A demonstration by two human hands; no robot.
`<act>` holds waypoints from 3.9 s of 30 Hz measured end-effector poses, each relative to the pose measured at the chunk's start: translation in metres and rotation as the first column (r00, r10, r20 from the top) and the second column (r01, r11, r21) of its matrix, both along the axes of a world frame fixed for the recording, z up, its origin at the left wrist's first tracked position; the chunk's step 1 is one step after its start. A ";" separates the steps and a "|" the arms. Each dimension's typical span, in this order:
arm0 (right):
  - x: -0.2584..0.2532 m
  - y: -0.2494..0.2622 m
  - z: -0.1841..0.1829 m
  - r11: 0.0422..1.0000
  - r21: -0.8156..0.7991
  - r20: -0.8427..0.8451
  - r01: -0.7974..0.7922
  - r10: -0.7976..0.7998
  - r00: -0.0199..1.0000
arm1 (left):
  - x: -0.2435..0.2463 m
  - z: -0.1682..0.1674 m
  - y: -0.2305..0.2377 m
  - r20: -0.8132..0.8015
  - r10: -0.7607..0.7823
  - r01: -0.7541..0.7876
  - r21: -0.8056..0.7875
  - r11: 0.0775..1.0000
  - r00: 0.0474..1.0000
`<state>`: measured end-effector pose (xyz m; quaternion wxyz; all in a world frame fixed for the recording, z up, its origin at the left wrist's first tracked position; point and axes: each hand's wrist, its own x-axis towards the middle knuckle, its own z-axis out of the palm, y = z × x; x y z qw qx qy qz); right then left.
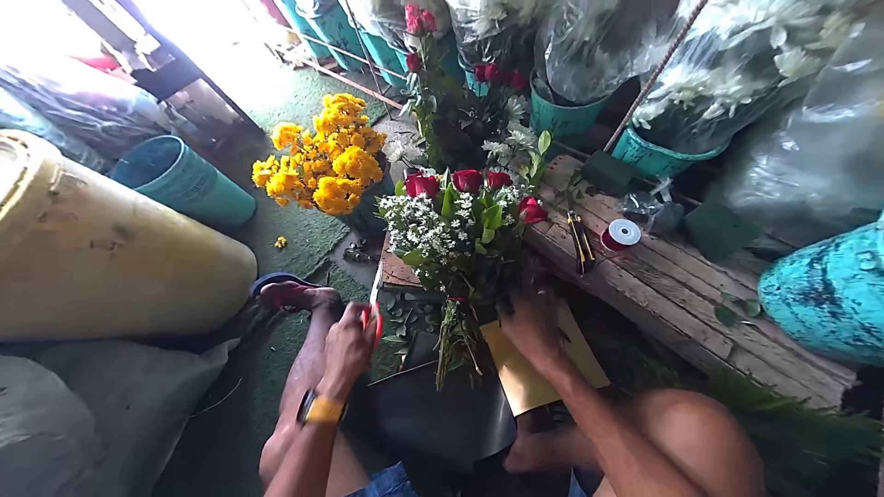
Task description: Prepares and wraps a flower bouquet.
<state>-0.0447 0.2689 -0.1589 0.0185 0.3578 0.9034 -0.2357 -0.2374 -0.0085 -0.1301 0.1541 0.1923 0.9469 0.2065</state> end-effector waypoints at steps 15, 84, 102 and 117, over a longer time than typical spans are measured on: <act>-0.002 -0.078 -0.027 0.690 -0.708 -0.359 0.147 -0.531 0.767 | 0.041 -0.061 0.088 -0.138 -0.108 0.155 0.397 0.905 0.984; 0.402 0.008 0.250 0.942 -0.320 -0.231 0.100 -0.179 0.956 | 0.358 0.127 0.044 -0.204 -0.745 0.728 0.481 0.489 0.635; 0.470 0.064 0.219 0.896 -0.389 -0.425 0.212 -0.379 0.822 | 0.287 -0.064 0.012 0.724 -0.221 -0.264 0.492 0.830 0.654; 0.259 -0.009 0.479 0.654 0.288 -0.215 -0.699 0.756 0.618 | 0.196 0.295 0.150 0.018 -0.947 0.181 0.980 0.080 0.319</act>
